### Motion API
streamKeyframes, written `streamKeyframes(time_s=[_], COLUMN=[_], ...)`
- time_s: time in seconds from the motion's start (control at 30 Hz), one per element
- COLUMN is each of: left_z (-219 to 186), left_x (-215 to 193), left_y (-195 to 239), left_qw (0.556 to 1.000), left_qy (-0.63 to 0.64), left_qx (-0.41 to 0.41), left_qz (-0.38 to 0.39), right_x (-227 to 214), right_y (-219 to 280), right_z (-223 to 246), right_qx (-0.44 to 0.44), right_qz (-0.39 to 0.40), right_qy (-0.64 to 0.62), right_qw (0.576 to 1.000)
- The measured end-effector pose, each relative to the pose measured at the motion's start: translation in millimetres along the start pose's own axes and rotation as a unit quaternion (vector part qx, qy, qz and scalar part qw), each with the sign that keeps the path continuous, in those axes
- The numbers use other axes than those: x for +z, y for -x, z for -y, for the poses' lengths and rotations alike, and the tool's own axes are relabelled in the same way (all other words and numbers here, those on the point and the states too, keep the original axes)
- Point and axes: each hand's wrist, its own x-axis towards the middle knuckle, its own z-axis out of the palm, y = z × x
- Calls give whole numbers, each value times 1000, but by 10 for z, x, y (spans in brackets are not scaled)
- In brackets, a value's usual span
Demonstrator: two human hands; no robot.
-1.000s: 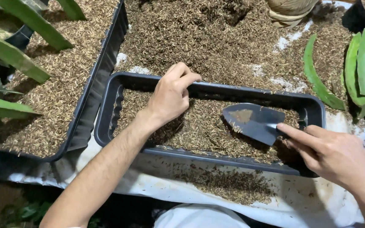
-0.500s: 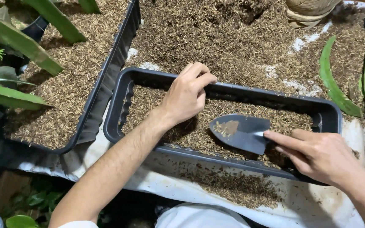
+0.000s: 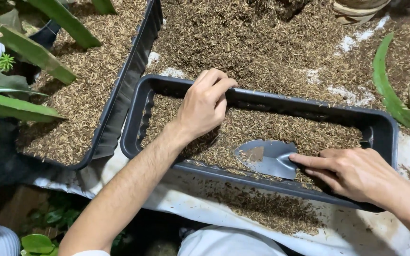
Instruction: Filling a planting tray with soil and using a hand trowel to level and smooth the surface.
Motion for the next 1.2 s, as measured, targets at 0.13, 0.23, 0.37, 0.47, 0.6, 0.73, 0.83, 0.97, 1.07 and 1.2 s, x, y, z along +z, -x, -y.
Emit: streamKeyframes(time_s=[0.13,0.23,0.37,0.47,0.6,0.73,0.83,0.97,1.07,1.2], left_z=[-18,-14,-21,-21,-34,-53,-48,-28,0,37], left_x=[-11,2,9,51,92,51,32,-20,-13,-33], left_y=[-10,-4,-13,-27,-24,-5,1,-7,1,-9], left_qw=[1000,1000,1000,1000,1000,1000,1000,1000,1000,1000], left_qy=[-2,2,5,5,-9,-2,8,2,2,-1], left_qx=[3,5,9,6,5,-8,-2,-5,-12,-7], left_qz=[6,-1,-4,-1,10,18,6,15,17,14], right_x=[-31,-27,4,-60,-136,-114,-106,-238,-325,-340], right_y=[74,148,246,241,44,-174,-165,-97,-29,66], right_z=[-23,-49,-196,-181,-84,-7,-24,-13,23,16], right_qx=[24,33,36,18,3,26,33,78,109,140], right_qz=[43,38,10,-79,-143,-64,-46,16,53,80], right_qy=[2,-17,-93,-172,-161,-65,-61,-73,-66,-49], right_qw=[999,999,995,982,976,995,997,994,990,986])
